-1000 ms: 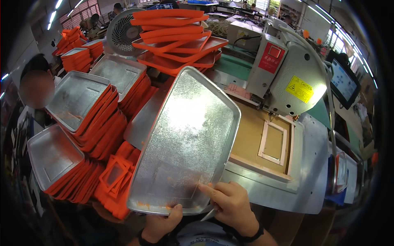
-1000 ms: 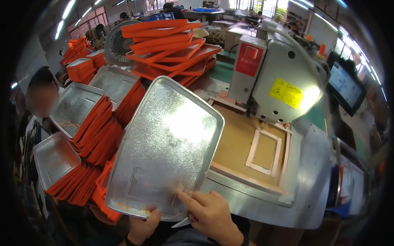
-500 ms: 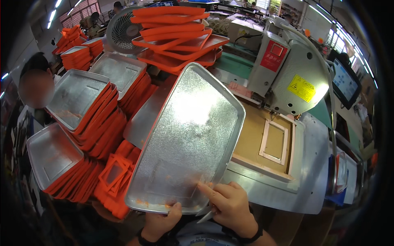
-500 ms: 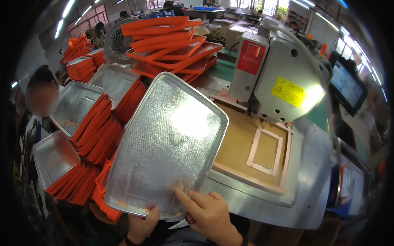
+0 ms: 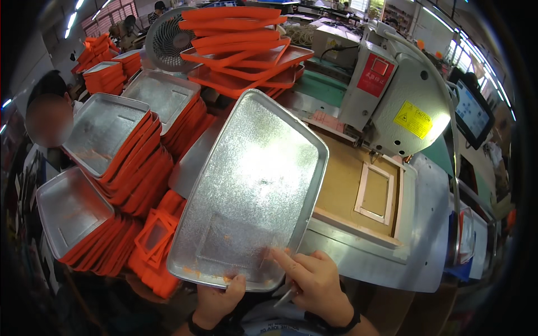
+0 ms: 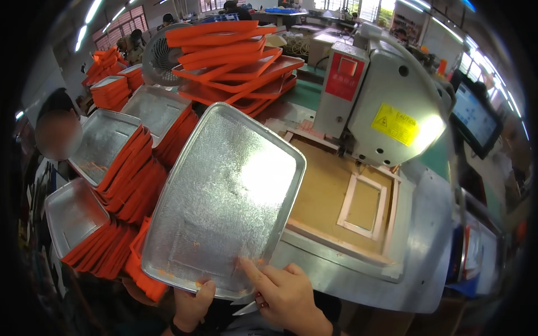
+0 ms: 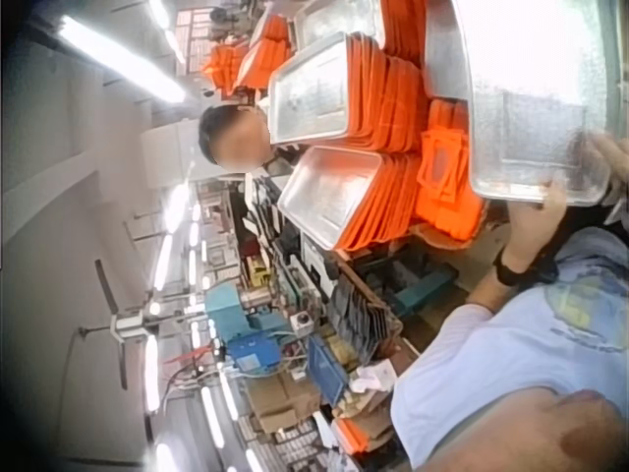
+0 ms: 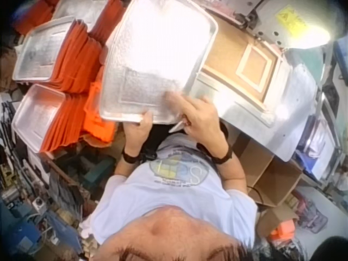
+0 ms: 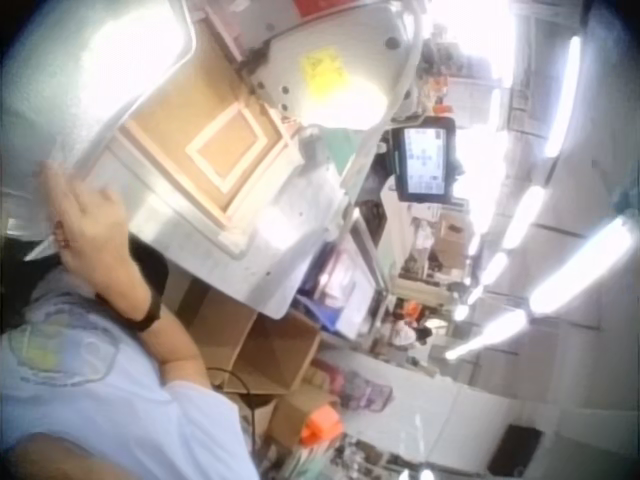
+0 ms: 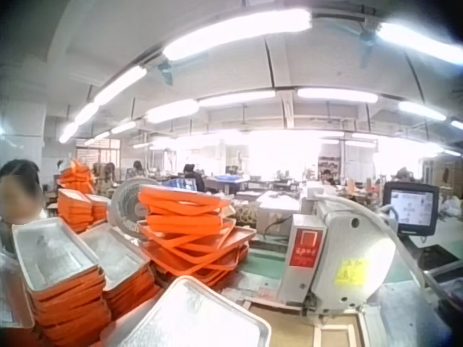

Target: Trimming excess material from metal linings and inserting them into orange first aid kit pouches.

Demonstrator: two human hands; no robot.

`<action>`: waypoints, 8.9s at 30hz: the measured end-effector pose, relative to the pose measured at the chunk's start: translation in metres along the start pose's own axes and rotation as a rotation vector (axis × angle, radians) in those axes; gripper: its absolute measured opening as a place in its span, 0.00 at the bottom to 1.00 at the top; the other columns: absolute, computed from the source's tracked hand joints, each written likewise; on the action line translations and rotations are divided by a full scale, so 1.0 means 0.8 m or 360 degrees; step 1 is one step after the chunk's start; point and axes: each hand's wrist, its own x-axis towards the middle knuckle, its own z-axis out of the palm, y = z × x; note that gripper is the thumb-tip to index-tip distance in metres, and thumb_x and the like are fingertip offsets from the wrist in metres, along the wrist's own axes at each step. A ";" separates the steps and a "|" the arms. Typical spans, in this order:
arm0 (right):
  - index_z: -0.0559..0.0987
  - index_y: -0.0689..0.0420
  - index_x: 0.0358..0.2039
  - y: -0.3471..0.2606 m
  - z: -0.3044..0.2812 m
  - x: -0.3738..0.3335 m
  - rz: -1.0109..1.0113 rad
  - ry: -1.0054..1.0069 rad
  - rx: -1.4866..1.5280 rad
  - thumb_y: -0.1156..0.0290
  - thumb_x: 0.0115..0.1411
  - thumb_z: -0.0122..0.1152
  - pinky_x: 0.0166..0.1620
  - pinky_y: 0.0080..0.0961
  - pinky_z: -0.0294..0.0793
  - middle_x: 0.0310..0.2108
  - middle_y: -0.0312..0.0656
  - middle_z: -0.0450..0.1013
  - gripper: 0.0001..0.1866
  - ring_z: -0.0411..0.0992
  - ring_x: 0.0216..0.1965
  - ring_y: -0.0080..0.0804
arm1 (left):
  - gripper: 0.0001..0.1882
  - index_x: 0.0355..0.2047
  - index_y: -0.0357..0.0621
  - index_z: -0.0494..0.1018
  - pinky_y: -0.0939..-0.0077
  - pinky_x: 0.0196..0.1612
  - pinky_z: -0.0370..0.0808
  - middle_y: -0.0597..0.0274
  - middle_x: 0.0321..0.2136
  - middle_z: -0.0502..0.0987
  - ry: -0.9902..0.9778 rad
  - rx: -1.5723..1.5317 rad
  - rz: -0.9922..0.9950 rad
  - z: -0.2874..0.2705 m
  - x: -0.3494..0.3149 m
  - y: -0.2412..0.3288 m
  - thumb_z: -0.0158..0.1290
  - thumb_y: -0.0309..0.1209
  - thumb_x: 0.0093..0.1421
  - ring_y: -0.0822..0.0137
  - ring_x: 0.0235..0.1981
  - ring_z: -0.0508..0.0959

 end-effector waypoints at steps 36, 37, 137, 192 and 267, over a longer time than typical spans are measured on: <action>0.80 0.48 0.41 -0.022 0.003 -0.004 0.0008 -0.0059 -0.0173 0.72 0.34 0.64 0.22 0.24 0.65 0.22 0.28 0.68 0.27 0.67 0.17 0.26 | 0.09 0.37 0.35 0.73 0.77 0.36 0.74 0.63 0.32 0.77 -0.0061 0.0200 -0.0006 -0.005 0.000 -0.005 0.57 0.20 0.55 0.73 0.31 0.76; 0.80 0.48 0.42 -0.024 0.000 -0.005 -0.0043 -0.0141 -0.0173 0.72 0.34 0.64 0.22 0.24 0.66 0.22 0.28 0.69 0.27 0.67 0.16 0.27 | 0.10 0.38 0.35 0.72 0.76 0.38 0.73 0.63 0.33 0.76 -0.0078 0.0216 -0.0036 -0.006 -0.001 -0.004 0.56 0.21 0.55 0.73 0.33 0.75; 0.76 0.57 0.50 -0.049 0.033 0.058 -0.0134 0.0128 0.0188 0.86 0.40 0.61 0.26 0.26 0.76 0.30 0.38 0.74 0.31 0.76 0.23 0.31 | 0.21 0.47 0.41 0.68 0.75 0.46 0.74 0.64 0.41 0.75 -0.0416 -0.0303 0.0001 0.011 0.002 -0.034 0.62 0.22 0.54 0.73 0.42 0.76; 0.74 0.57 0.50 -0.049 0.027 0.054 0.0171 0.0120 0.0340 0.87 0.41 0.59 0.26 0.24 0.76 0.28 0.38 0.74 0.30 0.76 0.24 0.30 | 0.21 0.46 0.40 0.71 0.72 0.48 0.73 0.62 0.42 0.76 -0.0484 0.0111 0.0230 0.009 0.009 -0.014 0.64 0.30 0.54 0.69 0.44 0.76; 0.73 0.63 0.45 -0.017 -0.013 0.031 0.0628 0.0634 0.1495 0.81 0.64 0.51 0.19 0.11 0.60 0.24 0.37 0.71 0.09 0.63 0.16 0.13 | 0.15 0.44 0.33 0.72 0.75 0.44 0.73 0.62 0.37 0.76 -0.0076 -0.0245 -0.0277 -0.035 0.027 -0.010 0.58 0.28 0.60 0.71 0.38 0.75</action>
